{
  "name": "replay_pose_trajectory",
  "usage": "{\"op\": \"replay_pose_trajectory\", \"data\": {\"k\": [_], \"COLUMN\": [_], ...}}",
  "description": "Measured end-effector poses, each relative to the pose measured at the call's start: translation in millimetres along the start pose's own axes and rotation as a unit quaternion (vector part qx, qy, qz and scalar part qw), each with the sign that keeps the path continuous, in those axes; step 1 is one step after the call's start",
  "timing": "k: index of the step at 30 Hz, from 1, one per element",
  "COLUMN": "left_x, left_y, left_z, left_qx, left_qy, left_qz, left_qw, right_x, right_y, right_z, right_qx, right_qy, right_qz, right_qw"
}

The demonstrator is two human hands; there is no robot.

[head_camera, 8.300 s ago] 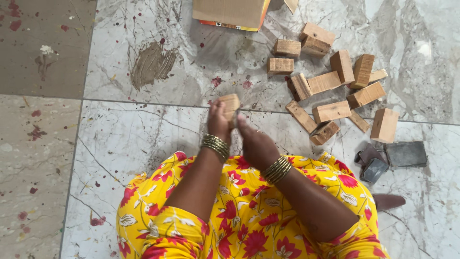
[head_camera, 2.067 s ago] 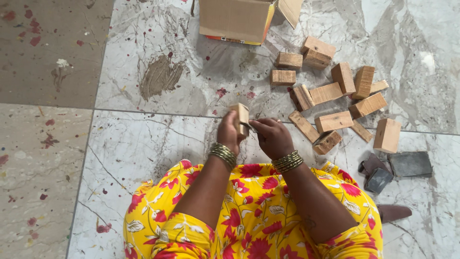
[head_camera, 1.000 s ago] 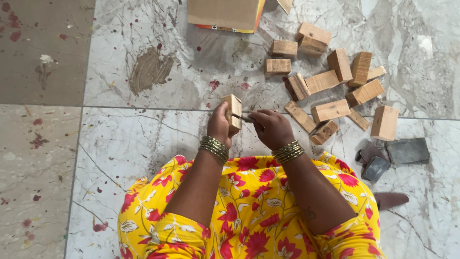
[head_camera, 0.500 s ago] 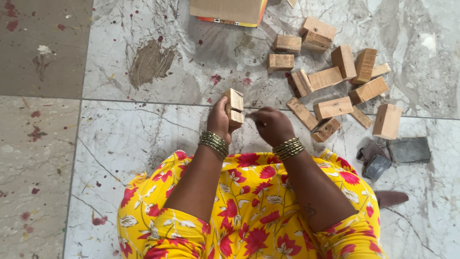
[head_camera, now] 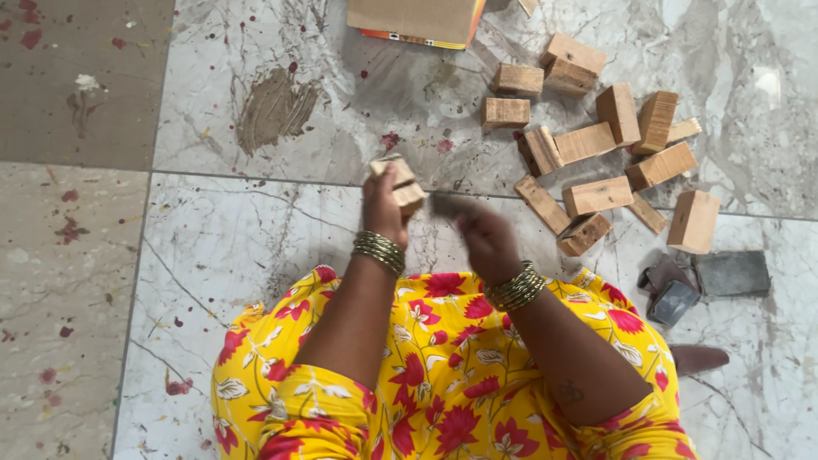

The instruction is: The person sits on the floor and sands small wooden blocks one at a time, rubbing a grey sanding block over the surfaces of each block and setting finished blocks aside near a cardboard box while more unsanded blocks remain on the floor.

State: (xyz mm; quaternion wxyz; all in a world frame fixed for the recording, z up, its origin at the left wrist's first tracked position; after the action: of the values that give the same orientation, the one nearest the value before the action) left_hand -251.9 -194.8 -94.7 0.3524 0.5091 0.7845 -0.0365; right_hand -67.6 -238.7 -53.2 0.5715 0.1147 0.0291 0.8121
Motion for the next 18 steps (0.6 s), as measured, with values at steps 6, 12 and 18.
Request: {"op": "replay_pose_trajectory", "data": {"k": [6,12,18], "left_x": [-26.2,-11.4,-19.4], "left_y": [28.2,9.4,31.4], "left_z": [14.9,-10.7,9.0], "left_qx": [0.055,0.014,0.022], "left_qy": [-0.048,0.016,-0.01], "left_qz": [0.094,-0.045,0.033], "left_qw": [0.993,0.999,0.999], "right_x": [1.1,-9.6,3.3], "right_y": [9.4,15.8,7.8], "right_z": [-4.6,-5.2,4.1], "right_qx": [-0.11,-0.057,-0.216], "right_qy": [-0.077,-0.012,-0.03], "right_qz": [-0.044,0.015,-0.026], "right_qw": [0.99,0.998,0.976]}}
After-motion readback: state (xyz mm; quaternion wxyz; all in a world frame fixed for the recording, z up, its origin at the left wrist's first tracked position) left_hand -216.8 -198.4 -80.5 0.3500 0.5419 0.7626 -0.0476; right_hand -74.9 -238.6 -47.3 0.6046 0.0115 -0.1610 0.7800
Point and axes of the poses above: each hand's wrist, its own x-axis towards the middle knuckle, its own y-axis out of the palm, z = x × y, the point moved 1 cm from there along x, towards the middle knuckle, and after that the axes turned 14 degrees about x, right-handed, at the moved point
